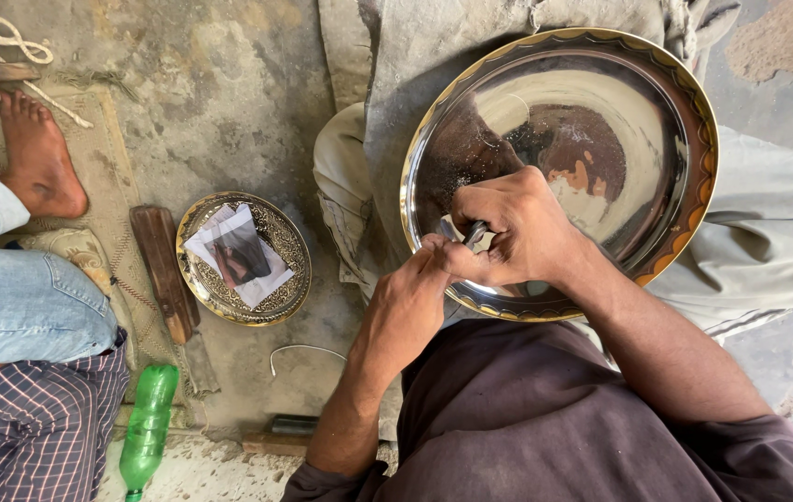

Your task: The person sits on the floor holding a large brass-rimmed metal tray on their lap and engraves decorative patterns into its surface using a handheld scriber, repositioning and rotating the tray to reach different areas. They occasionally set the tray down and pick it back up to continue working on other sections.

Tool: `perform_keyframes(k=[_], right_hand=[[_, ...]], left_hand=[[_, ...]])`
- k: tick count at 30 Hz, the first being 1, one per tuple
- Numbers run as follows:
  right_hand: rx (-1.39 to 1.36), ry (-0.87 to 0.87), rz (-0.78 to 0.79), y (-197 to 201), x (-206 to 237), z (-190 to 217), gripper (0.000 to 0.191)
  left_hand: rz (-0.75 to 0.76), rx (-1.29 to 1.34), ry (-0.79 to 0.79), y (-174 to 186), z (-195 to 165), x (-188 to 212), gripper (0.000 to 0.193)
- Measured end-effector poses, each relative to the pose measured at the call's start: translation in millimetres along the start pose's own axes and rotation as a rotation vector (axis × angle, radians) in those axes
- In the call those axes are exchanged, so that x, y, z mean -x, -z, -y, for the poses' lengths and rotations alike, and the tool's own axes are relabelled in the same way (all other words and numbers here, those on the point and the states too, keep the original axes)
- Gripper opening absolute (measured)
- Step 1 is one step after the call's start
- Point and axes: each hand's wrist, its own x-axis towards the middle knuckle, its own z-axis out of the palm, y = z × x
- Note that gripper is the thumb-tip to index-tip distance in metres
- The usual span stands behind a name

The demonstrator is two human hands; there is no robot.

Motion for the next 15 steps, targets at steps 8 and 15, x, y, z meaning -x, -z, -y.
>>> perform_keyframes(k=[8, 15], right_hand=[[-0.028, 0.013, 0.02, 1.2, -1.2, 0.8, 0.03], [-0.053, 0.056, 0.026, 1.6, -1.2, -2.5, 0.026]], left_hand=[[0.001, 0.007, -0.013, -0.6, 1.9, -0.9, 0.042], [-0.02, 0.02, -0.04, 2.5, 0.4, -0.5, 0.042]])
